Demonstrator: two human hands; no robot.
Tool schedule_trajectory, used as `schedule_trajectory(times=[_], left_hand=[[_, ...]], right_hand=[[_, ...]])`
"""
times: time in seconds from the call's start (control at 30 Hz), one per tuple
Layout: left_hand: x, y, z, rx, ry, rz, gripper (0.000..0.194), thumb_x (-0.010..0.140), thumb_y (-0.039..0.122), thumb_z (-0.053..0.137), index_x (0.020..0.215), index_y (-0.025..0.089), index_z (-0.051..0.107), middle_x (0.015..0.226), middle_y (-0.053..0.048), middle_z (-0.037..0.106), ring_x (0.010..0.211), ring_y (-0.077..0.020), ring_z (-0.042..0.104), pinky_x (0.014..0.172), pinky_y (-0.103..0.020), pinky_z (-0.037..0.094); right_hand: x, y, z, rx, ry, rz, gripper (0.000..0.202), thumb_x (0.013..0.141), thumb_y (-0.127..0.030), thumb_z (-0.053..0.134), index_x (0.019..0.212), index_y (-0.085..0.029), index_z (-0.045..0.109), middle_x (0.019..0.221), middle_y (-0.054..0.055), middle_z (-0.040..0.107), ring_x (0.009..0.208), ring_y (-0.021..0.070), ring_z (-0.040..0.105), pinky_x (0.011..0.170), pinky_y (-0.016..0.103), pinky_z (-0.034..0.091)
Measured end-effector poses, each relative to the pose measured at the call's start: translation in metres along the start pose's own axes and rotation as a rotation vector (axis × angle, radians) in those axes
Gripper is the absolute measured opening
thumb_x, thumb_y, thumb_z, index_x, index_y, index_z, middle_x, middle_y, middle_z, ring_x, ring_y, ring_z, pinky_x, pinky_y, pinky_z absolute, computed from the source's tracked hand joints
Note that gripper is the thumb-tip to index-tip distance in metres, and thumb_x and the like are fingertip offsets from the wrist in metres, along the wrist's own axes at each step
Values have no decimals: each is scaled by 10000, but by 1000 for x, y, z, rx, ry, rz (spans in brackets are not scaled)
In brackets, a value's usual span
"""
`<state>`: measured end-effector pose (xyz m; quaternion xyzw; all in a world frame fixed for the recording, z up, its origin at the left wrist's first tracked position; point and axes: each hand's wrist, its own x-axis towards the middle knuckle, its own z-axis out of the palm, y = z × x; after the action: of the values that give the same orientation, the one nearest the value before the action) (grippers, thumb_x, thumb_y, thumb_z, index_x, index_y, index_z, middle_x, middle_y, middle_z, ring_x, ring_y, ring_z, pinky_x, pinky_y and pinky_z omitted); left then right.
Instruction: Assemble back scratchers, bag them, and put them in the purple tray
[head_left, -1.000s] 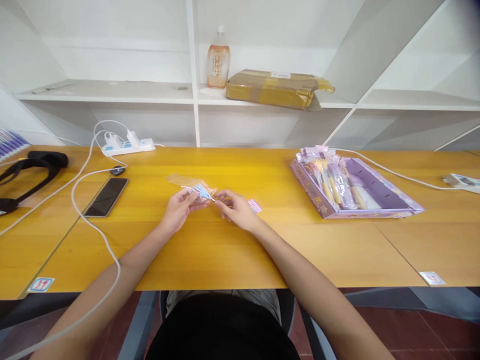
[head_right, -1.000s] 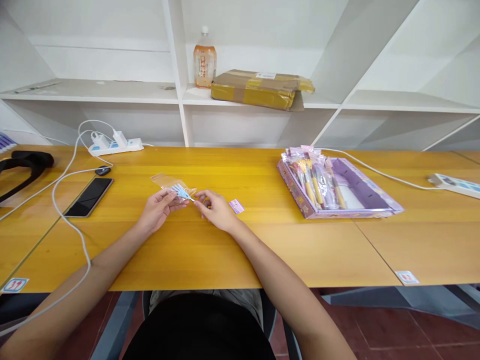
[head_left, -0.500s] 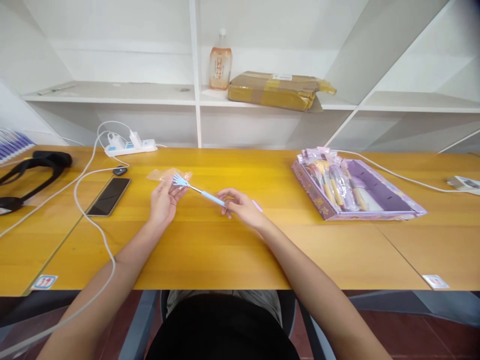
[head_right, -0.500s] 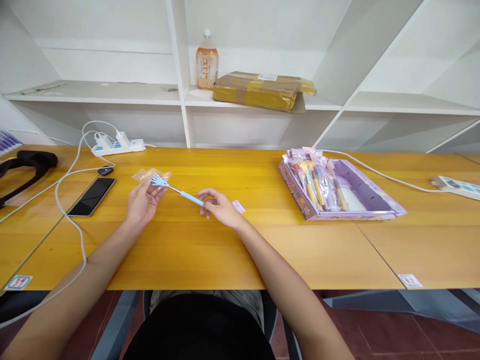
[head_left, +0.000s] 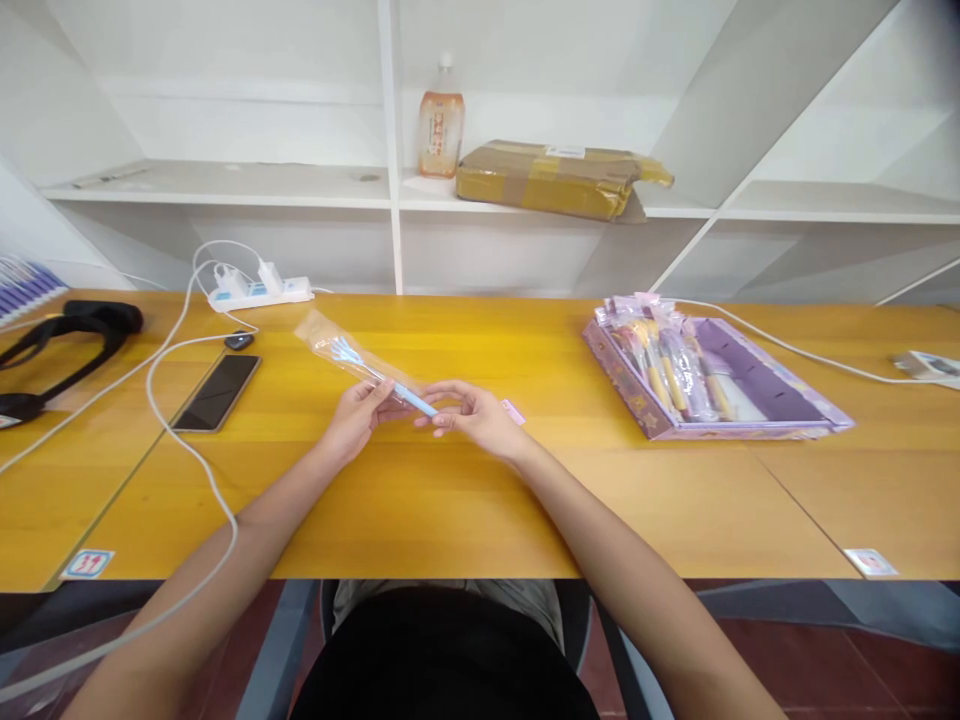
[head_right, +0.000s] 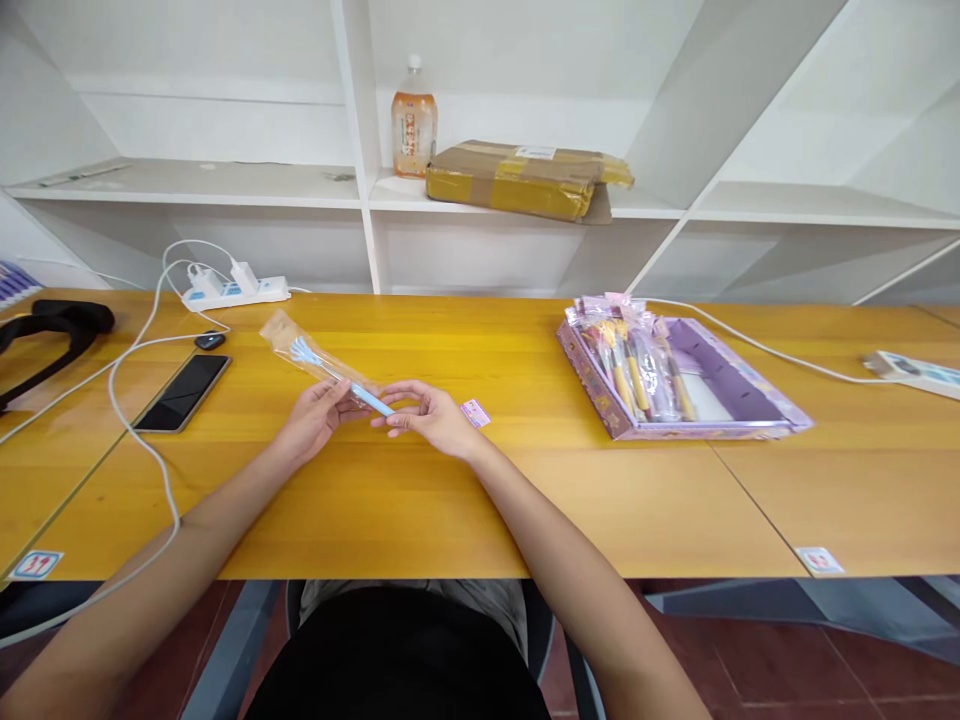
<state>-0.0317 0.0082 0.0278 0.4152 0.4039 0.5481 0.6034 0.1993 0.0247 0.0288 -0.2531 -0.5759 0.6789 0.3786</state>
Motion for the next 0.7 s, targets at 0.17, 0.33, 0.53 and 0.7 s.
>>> schedule_trajectory(times=[0.17, 0.33, 0.53, 0.7], left_hand=[[-7, -8, 5, 89, -185, -83, 460, 838, 568, 847, 977, 133, 791, 955, -132, 835, 882, -269, 805, 848, -386, 656], [-11, -12, 9, 157, -290, -180, 496, 843, 560, 848, 1064, 120, 788, 973, -150, 831, 856, -281, 812, 816, -386, 653], [-11, -11, 12, 128, -157, -116, 440, 846, 558, 841, 911, 126, 780, 873, -134, 814, 769, -234, 778, 765, -346, 627], [-9, -9, 12, 69, -47, -82, 429, 810, 547, 868, 846, 135, 754, 836, -111, 801, 674, -183, 717, 676, -304, 572]], right_hand=[[2, 12, 4, -190, 152, -46, 564, 701, -451, 948, 1138, -233, 666, 954, -21, 607, 645, 128, 675, 560, 269, 545], [0, 18, 8, -510, 254, -218, 514, 753, -537, 918, 1106, -235, 699, 946, 6, 573, 832, 173, 602, 720, 297, 530], [-3, 13, 9, -544, 256, -267, 518, 808, -556, 887, 1127, -252, 615, 1016, 22, 568, 742, 152, 552, 692, 300, 495], [-4, 4, 3, -594, 204, -337, 377, 842, -529, 871, 978, -238, 674, 1054, 42, 549, 692, 137, 505, 665, 316, 502]])
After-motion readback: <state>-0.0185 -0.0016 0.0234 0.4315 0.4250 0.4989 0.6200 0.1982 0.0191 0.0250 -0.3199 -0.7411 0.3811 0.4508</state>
